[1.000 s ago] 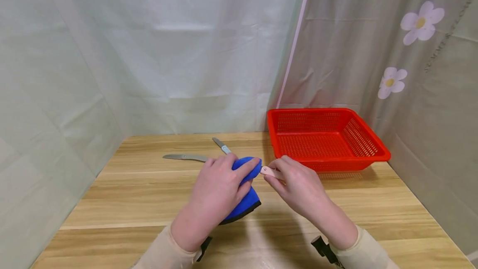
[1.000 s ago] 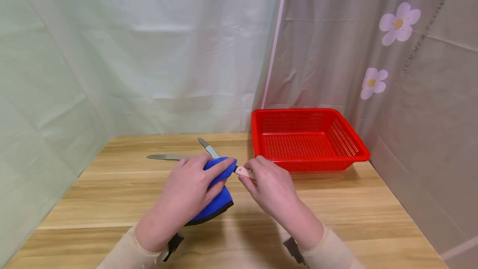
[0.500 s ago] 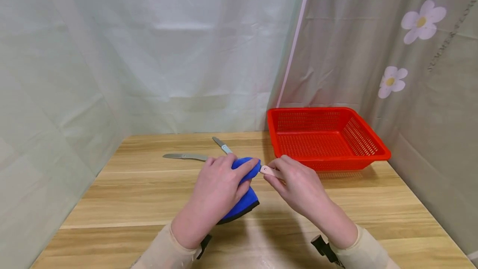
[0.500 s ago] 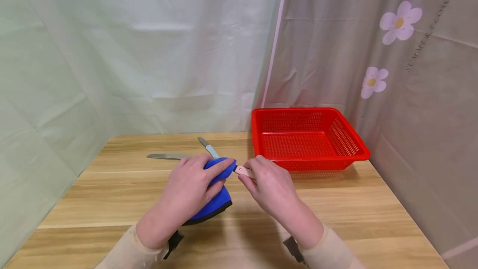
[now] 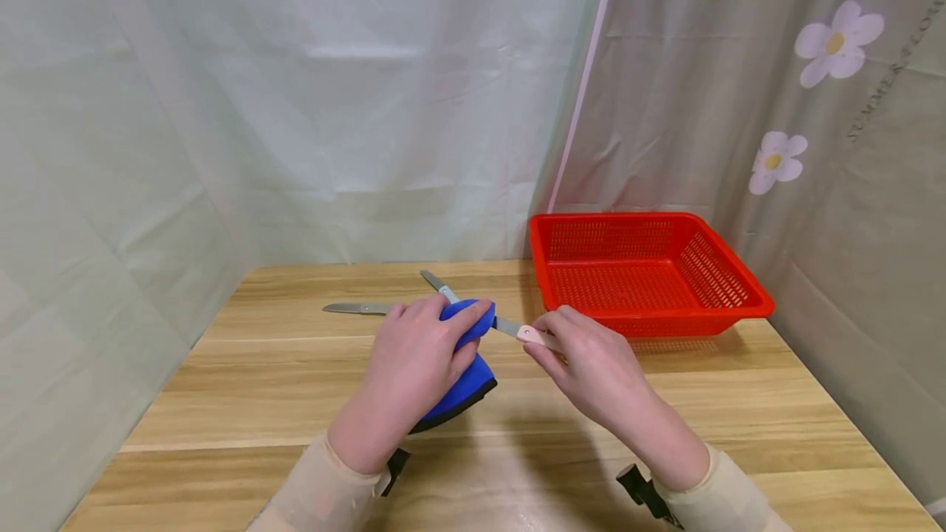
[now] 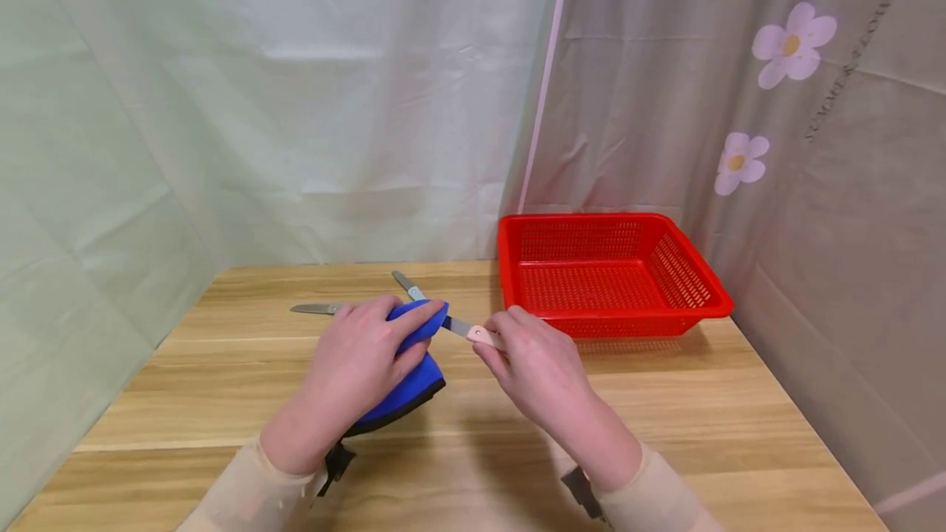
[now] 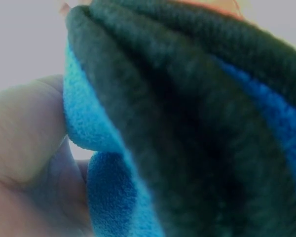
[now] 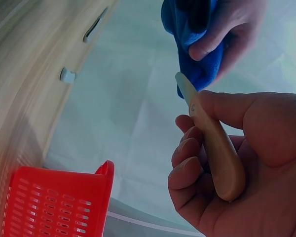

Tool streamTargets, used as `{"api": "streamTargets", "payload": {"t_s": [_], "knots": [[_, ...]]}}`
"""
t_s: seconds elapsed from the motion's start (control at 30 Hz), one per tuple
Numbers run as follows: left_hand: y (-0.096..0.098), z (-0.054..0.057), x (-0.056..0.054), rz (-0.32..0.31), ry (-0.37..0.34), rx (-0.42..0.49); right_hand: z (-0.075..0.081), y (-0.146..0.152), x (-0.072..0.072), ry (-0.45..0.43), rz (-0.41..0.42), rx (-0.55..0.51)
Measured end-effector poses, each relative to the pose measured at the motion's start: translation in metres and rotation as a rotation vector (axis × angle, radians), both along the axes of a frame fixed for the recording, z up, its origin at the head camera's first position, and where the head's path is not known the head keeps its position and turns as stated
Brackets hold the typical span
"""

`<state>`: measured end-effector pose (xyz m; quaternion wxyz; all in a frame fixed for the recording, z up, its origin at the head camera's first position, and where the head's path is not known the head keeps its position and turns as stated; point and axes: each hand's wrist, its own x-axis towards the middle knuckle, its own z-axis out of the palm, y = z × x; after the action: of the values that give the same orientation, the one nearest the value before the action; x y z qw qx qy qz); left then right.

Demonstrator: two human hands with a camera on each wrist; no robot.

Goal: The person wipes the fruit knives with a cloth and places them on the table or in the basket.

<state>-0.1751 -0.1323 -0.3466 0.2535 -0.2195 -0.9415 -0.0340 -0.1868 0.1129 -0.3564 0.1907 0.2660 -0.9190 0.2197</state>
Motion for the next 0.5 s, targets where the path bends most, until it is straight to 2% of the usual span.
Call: {"api": "streamTargets", "payload": {"t_s": [0.17,0.5], "knots": [[-0.007,0.001,-0.004,0.031,-0.013,0.015,0.002,0.000,0.001,0.001,0.001,-0.006],[-0.016,-0.001,-0.009,0.052,-0.018,0.041,0.003,0.001,0.002,-0.002,-0.004,-0.014]]}}
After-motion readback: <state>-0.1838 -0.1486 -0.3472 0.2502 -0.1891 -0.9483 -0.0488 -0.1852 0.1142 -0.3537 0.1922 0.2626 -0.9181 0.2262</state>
